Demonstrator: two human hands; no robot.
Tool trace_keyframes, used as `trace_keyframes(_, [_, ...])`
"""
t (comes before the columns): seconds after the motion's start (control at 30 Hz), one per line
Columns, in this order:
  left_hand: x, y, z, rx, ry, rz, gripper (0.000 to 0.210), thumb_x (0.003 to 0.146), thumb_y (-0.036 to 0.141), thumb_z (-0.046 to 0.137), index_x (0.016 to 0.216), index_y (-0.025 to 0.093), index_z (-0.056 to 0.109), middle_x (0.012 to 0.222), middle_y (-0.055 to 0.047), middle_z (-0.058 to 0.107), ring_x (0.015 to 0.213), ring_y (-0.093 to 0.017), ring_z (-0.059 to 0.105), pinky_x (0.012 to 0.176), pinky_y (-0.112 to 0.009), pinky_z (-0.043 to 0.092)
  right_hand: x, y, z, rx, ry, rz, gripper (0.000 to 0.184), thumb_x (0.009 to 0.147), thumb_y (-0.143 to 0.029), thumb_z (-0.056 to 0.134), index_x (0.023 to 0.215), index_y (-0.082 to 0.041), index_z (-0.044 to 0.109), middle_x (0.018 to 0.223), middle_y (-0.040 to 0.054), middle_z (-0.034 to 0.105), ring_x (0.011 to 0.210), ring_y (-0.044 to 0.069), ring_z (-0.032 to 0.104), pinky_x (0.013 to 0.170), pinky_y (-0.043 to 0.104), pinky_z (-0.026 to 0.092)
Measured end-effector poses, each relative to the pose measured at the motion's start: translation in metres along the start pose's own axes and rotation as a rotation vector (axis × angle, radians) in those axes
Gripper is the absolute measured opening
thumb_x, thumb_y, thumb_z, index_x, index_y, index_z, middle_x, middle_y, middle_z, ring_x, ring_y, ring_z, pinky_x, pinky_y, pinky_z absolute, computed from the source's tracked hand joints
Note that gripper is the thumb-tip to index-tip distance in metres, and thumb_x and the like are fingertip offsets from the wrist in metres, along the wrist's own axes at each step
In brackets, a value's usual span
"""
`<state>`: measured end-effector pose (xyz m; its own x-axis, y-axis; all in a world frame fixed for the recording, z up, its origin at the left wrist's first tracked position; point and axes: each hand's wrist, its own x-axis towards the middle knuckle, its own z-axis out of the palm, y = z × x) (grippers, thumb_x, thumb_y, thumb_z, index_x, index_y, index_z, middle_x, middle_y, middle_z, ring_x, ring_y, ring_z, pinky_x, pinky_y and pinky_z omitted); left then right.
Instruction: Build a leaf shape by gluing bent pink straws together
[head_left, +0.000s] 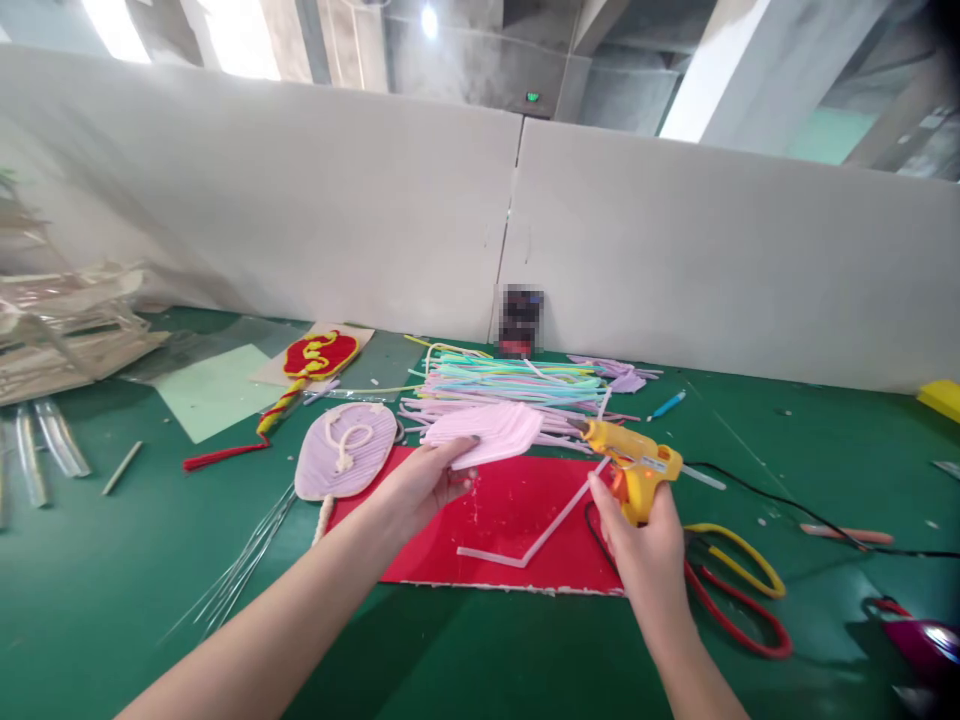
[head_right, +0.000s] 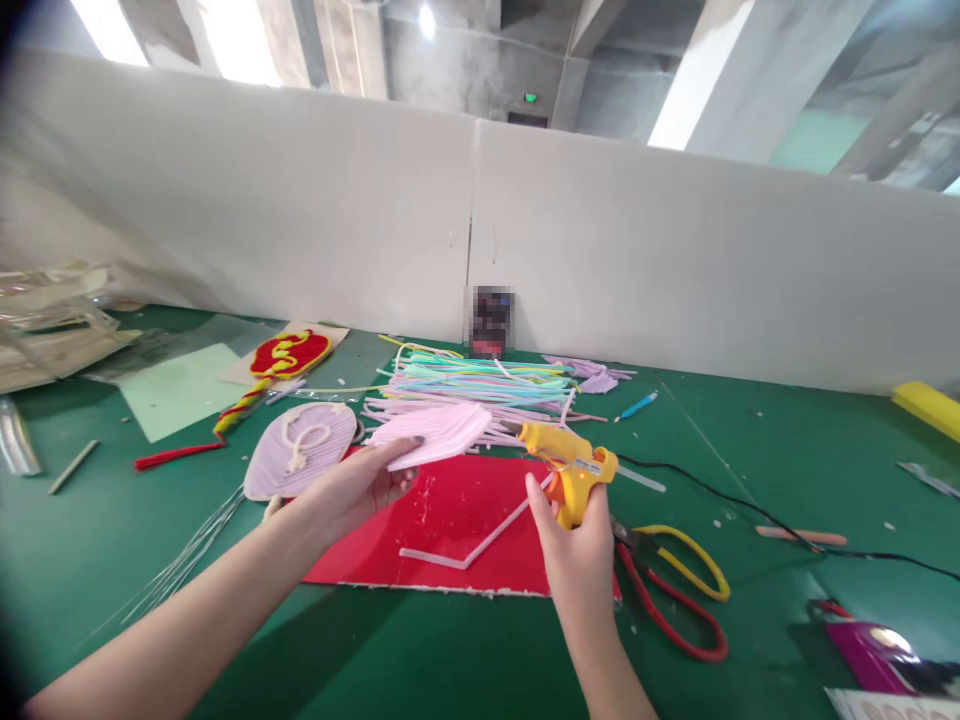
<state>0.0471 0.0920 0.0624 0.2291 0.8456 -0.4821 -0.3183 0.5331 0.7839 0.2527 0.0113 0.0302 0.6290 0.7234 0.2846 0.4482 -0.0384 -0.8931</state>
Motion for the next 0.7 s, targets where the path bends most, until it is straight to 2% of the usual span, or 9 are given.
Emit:
trace_keyframes(0.13, [-0.008, 0.002, 0.007, -0.156, 0.087, -0.038, 0.009, 0.08, 0.013, 0.065, 0.089, 0.013, 0.063, 0.071, -0.001, 0.065, 0.048, -0.004, 0.055, 0.047, -0.013, 0.049, -0.011, 0.0, 0.001, -0.159, -0.028, -0.161, 0.043, 0.069, -0.056, 0.065, 0.088, -0.02, 0.052, 0.065, 0.0018, 0.059, 0.055, 0.018, 0.059, 0.049, 0.028, 0.049])
trace_keyframes(0.23, [-0.01, -0.001, 0.012, -0.21, 0.092, -0.05, 0.006, 0.081, 0.012, 0.064, 0.086, 0.014, 0.063, 0.073, -0.001, 0.065, 0.049, -0.004, 0.055, 0.047, -0.012, 0.047, -0.019, 0.003, 0.005, -0.207, -0.074, -0.266, 0.04, 0.074, -0.055, 0.062, 0.088, -0.019, 0.053, 0.064, 0.0039, 0.06, 0.055, 0.02, 0.06, 0.047, 0.028, 0.049])
trace_keyframes(0.4, [-0.011, -0.006, 0.014, -0.213, 0.079, -0.038, 0.006, 0.08, 0.009, 0.063, 0.085, 0.013, 0.064, 0.079, -0.003, 0.067, 0.058, -0.006, 0.058, 0.05, -0.013, 0.046, -0.021, 0.006, 0.007, -0.235, -0.12, -0.307, 0.035, 0.079, -0.052, 0.057, 0.087, -0.019, 0.053, 0.066, 0.006, 0.062, 0.056, 0.019, 0.061, 0.048, 0.027, 0.05])
trace_keyframes(0.7, [-0.011, -0.007, 0.013, -0.201, 0.07, -0.041, 0.005, 0.08, 0.01, 0.063, 0.083, 0.013, 0.064, 0.076, -0.002, 0.066, 0.056, -0.006, 0.056, 0.05, -0.014, 0.044, -0.019, 0.012, 0.006, -0.273, -0.141, -0.382, 0.032, 0.082, -0.046, 0.053, 0.095, -0.017, 0.056, 0.069, 0.0077, 0.062, 0.064, 0.022, 0.064, 0.049, 0.028, 0.051])
